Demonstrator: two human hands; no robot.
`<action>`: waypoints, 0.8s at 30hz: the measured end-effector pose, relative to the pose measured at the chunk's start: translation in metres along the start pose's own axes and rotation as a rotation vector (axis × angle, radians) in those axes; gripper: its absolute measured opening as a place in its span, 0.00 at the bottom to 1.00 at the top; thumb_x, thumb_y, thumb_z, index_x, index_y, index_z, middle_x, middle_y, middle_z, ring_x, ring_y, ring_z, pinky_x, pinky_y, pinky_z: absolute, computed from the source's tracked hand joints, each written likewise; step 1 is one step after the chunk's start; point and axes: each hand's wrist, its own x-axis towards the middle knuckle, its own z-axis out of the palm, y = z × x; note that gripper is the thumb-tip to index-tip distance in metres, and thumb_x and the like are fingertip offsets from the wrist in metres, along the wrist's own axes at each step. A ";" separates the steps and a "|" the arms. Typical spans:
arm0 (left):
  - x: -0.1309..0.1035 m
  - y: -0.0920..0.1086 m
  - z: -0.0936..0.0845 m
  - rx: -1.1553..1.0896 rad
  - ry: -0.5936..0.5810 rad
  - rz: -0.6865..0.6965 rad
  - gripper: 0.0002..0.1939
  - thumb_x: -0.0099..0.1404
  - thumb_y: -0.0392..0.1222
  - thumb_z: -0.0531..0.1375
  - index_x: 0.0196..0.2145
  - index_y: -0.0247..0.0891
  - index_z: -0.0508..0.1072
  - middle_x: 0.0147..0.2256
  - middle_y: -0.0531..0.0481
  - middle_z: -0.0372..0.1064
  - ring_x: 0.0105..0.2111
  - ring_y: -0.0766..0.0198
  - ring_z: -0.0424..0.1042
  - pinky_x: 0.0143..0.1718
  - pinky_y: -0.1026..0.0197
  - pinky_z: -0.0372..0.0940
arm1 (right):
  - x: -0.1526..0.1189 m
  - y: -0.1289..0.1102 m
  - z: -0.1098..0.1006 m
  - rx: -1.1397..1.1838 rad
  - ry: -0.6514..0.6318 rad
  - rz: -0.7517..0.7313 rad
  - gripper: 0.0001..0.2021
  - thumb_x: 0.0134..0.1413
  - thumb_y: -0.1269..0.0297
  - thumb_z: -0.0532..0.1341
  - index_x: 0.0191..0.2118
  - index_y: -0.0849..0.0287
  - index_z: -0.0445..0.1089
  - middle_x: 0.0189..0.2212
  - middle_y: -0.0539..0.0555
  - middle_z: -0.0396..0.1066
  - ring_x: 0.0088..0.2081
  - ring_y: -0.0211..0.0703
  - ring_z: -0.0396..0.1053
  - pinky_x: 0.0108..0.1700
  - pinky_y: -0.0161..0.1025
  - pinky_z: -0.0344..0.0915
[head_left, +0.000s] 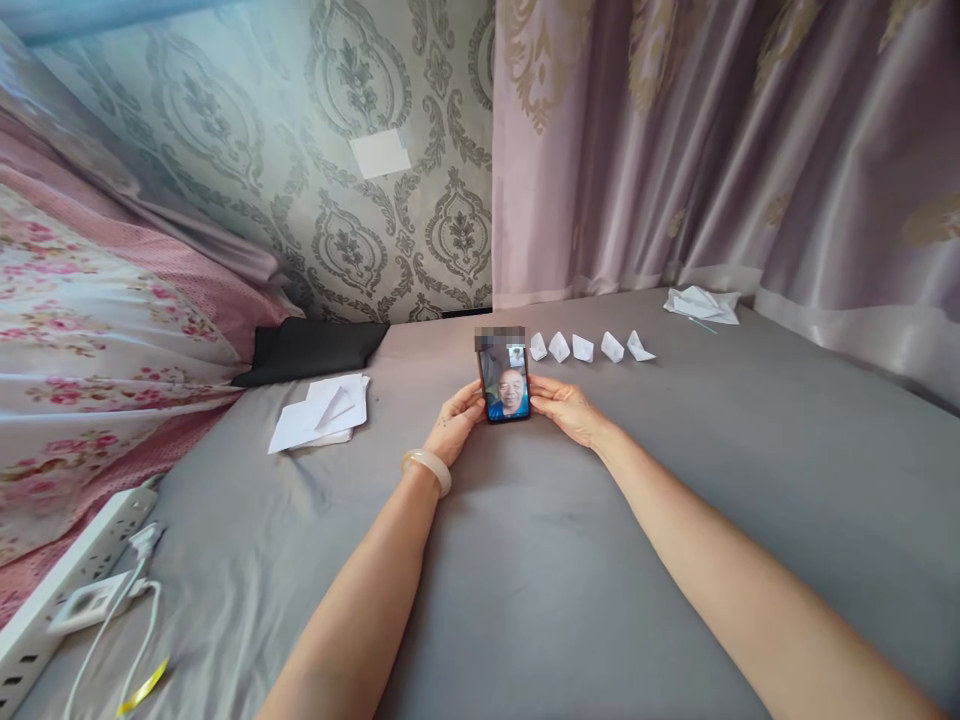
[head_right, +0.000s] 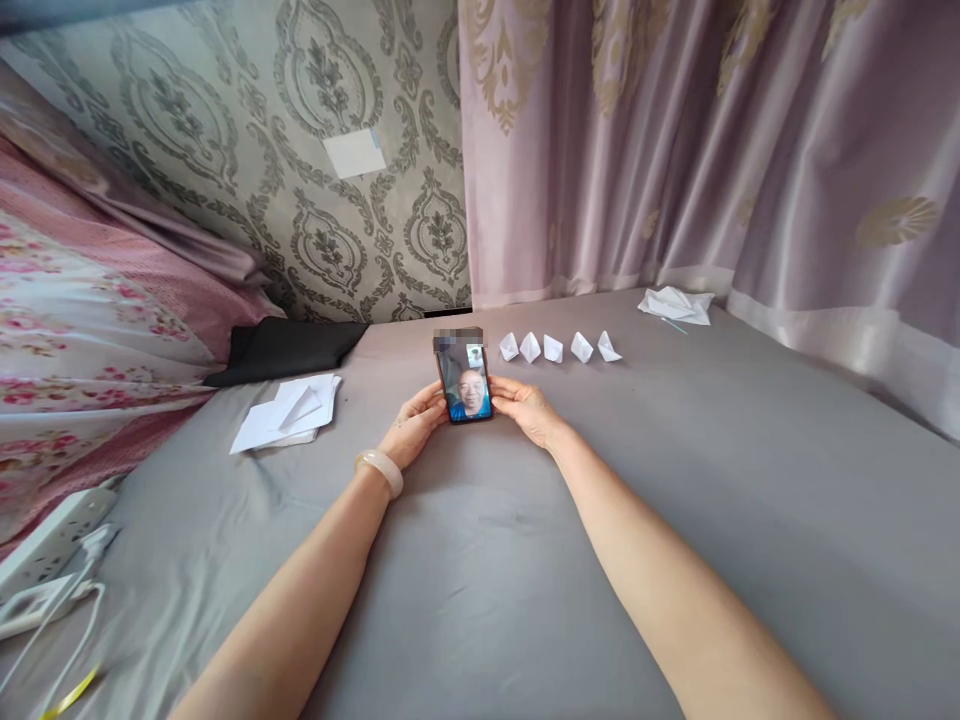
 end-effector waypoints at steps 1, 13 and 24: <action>0.000 0.000 0.000 0.001 0.002 -0.001 0.32 0.55 0.46 0.69 0.57 0.39 0.70 0.48 0.42 0.75 0.50 0.51 0.72 0.57 0.47 0.60 | 0.000 0.000 0.000 0.005 -0.002 -0.002 0.24 0.39 0.62 0.73 0.47 0.50 0.76 0.45 0.52 0.78 0.52 0.51 0.72 0.62 0.55 0.57; -0.001 0.000 -0.001 0.011 -0.009 0.003 0.31 0.55 0.46 0.69 0.56 0.38 0.70 0.51 0.41 0.73 0.50 0.52 0.72 0.56 0.48 0.61 | 0.002 0.003 -0.001 -0.017 -0.032 -0.020 0.25 0.41 0.60 0.73 0.50 0.51 0.75 0.49 0.53 0.76 0.53 0.51 0.71 0.61 0.53 0.58; -0.002 0.001 -0.001 0.041 -0.055 0.034 0.30 0.58 0.46 0.67 0.58 0.39 0.68 0.51 0.42 0.73 0.50 0.53 0.72 0.56 0.49 0.60 | 0.002 0.003 -0.001 -0.001 -0.048 -0.024 0.24 0.42 0.61 0.72 0.49 0.49 0.75 0.47 0.52 0.77 0.52 0.51 0.71 0.60 0.53 0.59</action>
